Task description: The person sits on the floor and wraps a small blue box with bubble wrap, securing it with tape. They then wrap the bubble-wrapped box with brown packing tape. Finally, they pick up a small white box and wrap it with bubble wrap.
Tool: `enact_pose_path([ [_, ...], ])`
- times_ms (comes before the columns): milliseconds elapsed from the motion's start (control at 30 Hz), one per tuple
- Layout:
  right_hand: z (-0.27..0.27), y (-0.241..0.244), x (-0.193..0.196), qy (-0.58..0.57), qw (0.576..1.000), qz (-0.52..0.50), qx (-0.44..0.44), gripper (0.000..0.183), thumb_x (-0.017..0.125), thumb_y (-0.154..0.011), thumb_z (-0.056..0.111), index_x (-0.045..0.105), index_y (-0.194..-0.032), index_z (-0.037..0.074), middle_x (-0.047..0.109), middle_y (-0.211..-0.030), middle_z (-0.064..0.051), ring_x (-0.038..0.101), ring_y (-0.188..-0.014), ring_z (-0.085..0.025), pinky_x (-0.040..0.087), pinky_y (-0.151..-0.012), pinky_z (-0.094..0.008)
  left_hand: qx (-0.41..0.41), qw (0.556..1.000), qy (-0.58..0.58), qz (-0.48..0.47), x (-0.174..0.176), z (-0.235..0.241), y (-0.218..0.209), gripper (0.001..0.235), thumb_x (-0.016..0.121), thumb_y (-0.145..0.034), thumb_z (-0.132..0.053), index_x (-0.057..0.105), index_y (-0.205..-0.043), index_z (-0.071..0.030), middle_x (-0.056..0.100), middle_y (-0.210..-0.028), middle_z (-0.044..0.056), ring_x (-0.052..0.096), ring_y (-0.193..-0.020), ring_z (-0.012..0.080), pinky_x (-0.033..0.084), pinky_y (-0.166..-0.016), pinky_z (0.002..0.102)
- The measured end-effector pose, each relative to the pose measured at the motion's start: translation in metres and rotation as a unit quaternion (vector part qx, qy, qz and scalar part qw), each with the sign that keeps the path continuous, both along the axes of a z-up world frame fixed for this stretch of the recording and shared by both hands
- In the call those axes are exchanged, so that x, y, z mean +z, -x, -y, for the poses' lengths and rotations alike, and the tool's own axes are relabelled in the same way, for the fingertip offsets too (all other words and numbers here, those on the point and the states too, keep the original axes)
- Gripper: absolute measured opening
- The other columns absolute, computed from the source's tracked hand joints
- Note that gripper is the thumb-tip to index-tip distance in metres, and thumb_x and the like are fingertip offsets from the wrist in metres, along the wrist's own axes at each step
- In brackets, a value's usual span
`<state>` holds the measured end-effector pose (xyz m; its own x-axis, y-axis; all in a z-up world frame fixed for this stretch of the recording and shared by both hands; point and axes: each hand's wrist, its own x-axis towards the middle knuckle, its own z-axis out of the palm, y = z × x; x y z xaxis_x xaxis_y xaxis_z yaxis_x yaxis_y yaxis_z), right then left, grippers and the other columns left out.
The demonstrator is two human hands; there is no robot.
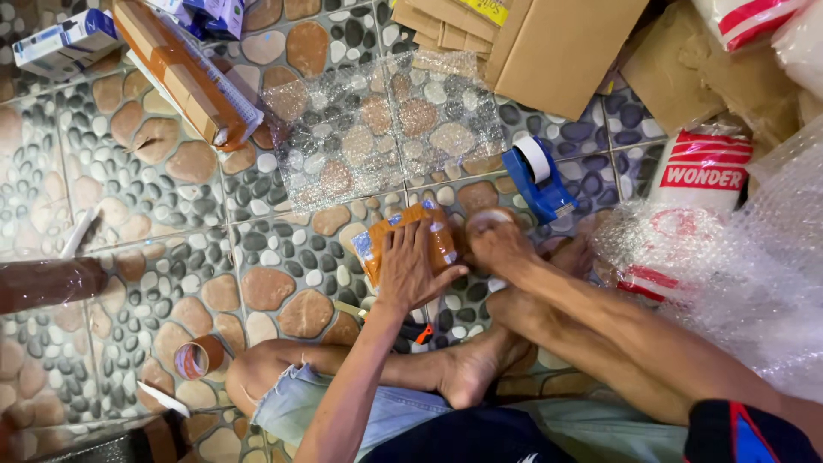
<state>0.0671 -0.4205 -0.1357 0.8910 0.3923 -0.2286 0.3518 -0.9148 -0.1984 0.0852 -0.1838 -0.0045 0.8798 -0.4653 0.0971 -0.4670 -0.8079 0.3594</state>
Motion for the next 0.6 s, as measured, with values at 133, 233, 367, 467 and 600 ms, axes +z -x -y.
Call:
enact_pose_path([
  [133,-0.023,-0.036,0.105,-0.008,0.995,-0.089,0.051,0.066,0.047,-0.095,0.066,0.068,-0.121,0.009,0.079,-0.090,-0.020,0.076,-0.102,-0.041,0.055,-0.099,-0.051,-0.033,0.999,-0.014,0.033,-0.011,-0.006,0.001,0.121,0.068,-0.059,-0.092,0.052,-0.143,-0.006,0.063,-0.127,0.015,0.061,-0.120,0.0301,0.043,-0.106,0.047],
  [233,-0.062,-0.009,0.126,-0.081,0.996,-0.029,-0.015,0.071,0.059,-0.088,0.066,0.073,-0.111,-0.001,0.077,-0.090,-0.027,0.072,-0.104,-0.049,0.053,-0.103,-0.057,-0.156,0.977,-0.097,0.109,-0.035,-0.036,-0.026,0.119,0.067,-0.055,-0.093,0.053,-0.139,-0.011,0.062,-0.128,0.010,0.059,-0.123,0.0261,0.045,-0.104,0.046],
  [367,-0.118,0.052,0.086,-0.197,0.954,0.198,-0.107,0.058,0.079,-0.078,0.055,0.066,-0.080,-0.002,0.070,-0.059,-0.022,0.079,-0.087,-0.033,0.045,-0.114,-0.044,-0.295,0.916,-0.260,0.078,0.012,-0.060,-0.025,0.092,0.082,-0.064,-0.065,0.049,-0.139,-0.024,0.059,-0.138,0.006,0.049,-0.137,0.0281,0.028,-0.121,0.071],
  [467,-0.140,0.088,0.042,-0.175,0.964,-0.096,-0.176,0.065,0.074,-0.085,0.053,0.071,-0.115,-0.004,0.077,-0.086,-0.027,0.072,-0.104,-0.049,0.052,-0.102,-0.064,-0.192,0.941,-0.275,0.043,0.018,-0.055,0.014,0.102,0.090,-0.059,-0.058,0.047,-0.141,-0.017,0.046,-0.153,0.016,0.033,-0.152,0.0395,0.024,-0.119,0.079],
  [600,-0.104,0.087,0.044,-0.077,0.953,-0.290,-0.048,0.084,0.064,-0.081,0.070,0.043,-0.148,0.024,0.076,-0.115,-0.012,0.063,-0.130,-0.040,0.054,-0.106,-0.054,-0.192,0.955,-0.221,0.046,-0.026,-0.070,0.025,0.091,0.092,-0.059,-0.052,0.053,-0.131,-0.013,0.052,-0.144,0.017,0.040,-0.145,0.0380,0.022,-0.116,0.082],
])
